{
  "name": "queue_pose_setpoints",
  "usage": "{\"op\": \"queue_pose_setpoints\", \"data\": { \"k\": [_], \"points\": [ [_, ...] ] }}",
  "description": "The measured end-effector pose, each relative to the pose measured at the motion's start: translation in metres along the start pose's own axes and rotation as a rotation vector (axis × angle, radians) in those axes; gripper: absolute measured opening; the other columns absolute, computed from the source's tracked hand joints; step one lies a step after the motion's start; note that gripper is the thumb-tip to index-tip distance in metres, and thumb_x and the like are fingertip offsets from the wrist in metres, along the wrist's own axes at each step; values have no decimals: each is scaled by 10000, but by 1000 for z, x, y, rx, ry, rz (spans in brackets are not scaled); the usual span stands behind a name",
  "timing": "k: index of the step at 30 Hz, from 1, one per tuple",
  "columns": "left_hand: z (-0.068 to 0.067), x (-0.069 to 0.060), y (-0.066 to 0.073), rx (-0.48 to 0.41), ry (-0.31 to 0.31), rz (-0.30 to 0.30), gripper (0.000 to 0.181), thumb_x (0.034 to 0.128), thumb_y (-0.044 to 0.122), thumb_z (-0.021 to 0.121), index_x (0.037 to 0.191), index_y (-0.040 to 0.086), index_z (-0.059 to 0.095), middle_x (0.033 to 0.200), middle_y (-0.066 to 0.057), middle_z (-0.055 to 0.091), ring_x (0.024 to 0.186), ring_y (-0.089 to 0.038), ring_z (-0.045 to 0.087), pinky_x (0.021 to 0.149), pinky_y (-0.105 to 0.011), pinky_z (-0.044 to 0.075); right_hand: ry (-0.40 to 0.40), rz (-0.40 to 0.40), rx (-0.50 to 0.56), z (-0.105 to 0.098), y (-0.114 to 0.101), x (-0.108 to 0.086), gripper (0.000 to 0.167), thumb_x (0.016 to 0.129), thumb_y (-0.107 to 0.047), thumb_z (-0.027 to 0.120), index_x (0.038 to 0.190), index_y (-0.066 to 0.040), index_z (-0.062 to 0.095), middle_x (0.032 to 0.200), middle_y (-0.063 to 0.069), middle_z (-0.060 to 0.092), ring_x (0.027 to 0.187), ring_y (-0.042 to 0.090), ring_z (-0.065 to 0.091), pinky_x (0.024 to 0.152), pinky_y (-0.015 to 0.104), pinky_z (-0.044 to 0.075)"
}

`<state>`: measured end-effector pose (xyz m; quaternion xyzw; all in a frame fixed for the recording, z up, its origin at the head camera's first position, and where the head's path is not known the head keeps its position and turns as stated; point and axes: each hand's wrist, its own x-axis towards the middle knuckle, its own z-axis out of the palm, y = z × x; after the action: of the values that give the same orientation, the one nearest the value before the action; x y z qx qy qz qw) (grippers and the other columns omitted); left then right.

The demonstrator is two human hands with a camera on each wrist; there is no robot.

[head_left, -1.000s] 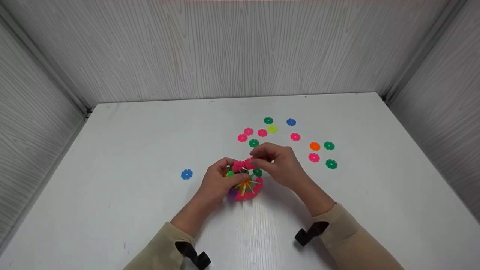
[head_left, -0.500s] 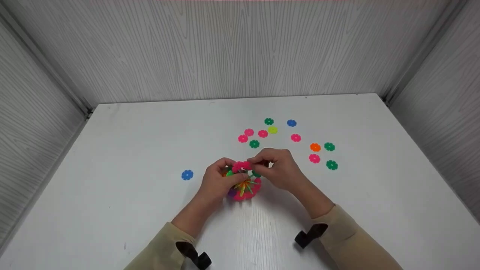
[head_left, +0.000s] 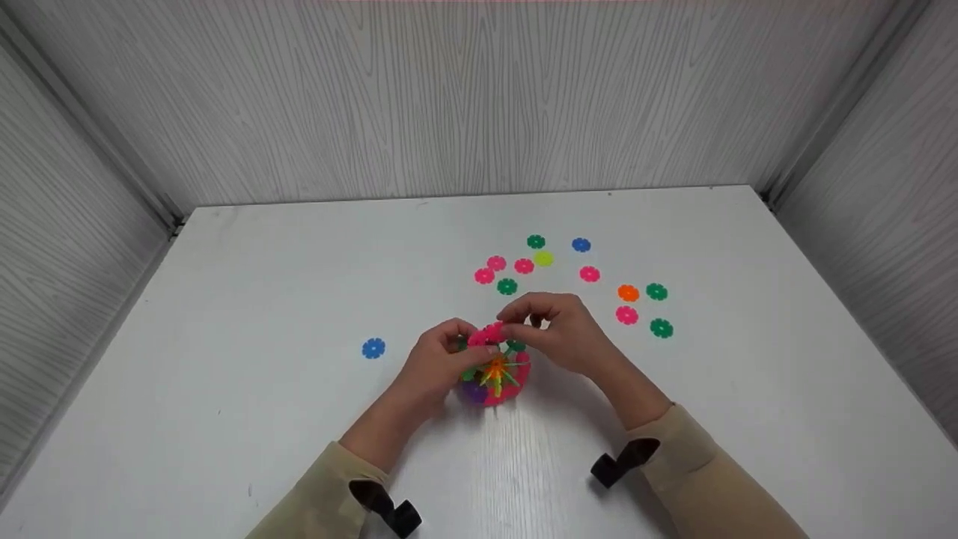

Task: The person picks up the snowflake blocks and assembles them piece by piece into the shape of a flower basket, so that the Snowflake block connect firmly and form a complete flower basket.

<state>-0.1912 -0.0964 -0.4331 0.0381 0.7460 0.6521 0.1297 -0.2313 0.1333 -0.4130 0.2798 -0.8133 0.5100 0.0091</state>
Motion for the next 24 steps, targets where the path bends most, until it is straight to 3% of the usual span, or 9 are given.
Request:
{"op": "queue_pose_setpoints", "data": {
  "k": [3, 6, 13, 19, 24],
  "points": [
    [1, 1, -1, 3, 1, 3, 368, 922, 301, 842, 1199, 156, 649, 1168, -35, 738, 1137, -240, 667, 1009, -384, 569, -5, 7, 10, -10, 3, 1, 171, 974, -246, 803, 1134, -188, 818, 1057, -79, 779, 958, 186, 679, 819, 386, 564],
    [2, 3, -3, -31, 3, 4, 403, 939, 292, 825, 1290, 189, 657, 1231, -25, 734, 1189, -238, 659, 1039, -398, 558, 51, 40, -1, -31, 13, 1, 185, 998, -254, 775, 1163, -179, 808, 1095, -61, 780, 995, 187, 686, 842, 340, 575],
    [0, 6, -12, -161, 49, -21, 436, 963, 222, 798, 1375, 163, 669, 1337, -62, 680, 1257, -249, 638, 1034, -364, 560, 203, 257, -94, -96, 54, -15, 252, 1009, -265, 761, 1223, -134, 775, 1172, 7, 761, 1061, 213, 661, 855, 244, 550],
    [-6, 6, -15, -211, 95, -48, 415, 966, 186, 792, 1364, 155, 679, 1330, -80, 668, 1248, -247, 639, 1029, -346, 561, 158, 493, -158, -124, 79, -36, 318, 1004, -273, 761, 1285, -125, 751, 1274, 67, 710, 1130, 279, 577, 892, 317, 535],
    [-9, 6, -16, -211, 101, -41, 414, 967, 178, 786, 1366, 149, 678, 1340, -84, 661, 1257, -250, 629, 1035, -346, 557, 99, 548, -197, -127, 88, -42, 319, 981, -262, 779, 1279, -149, 754, 1277, 84, 695, 1150, 290, 570, 931, 371, 521]
  ]
}}
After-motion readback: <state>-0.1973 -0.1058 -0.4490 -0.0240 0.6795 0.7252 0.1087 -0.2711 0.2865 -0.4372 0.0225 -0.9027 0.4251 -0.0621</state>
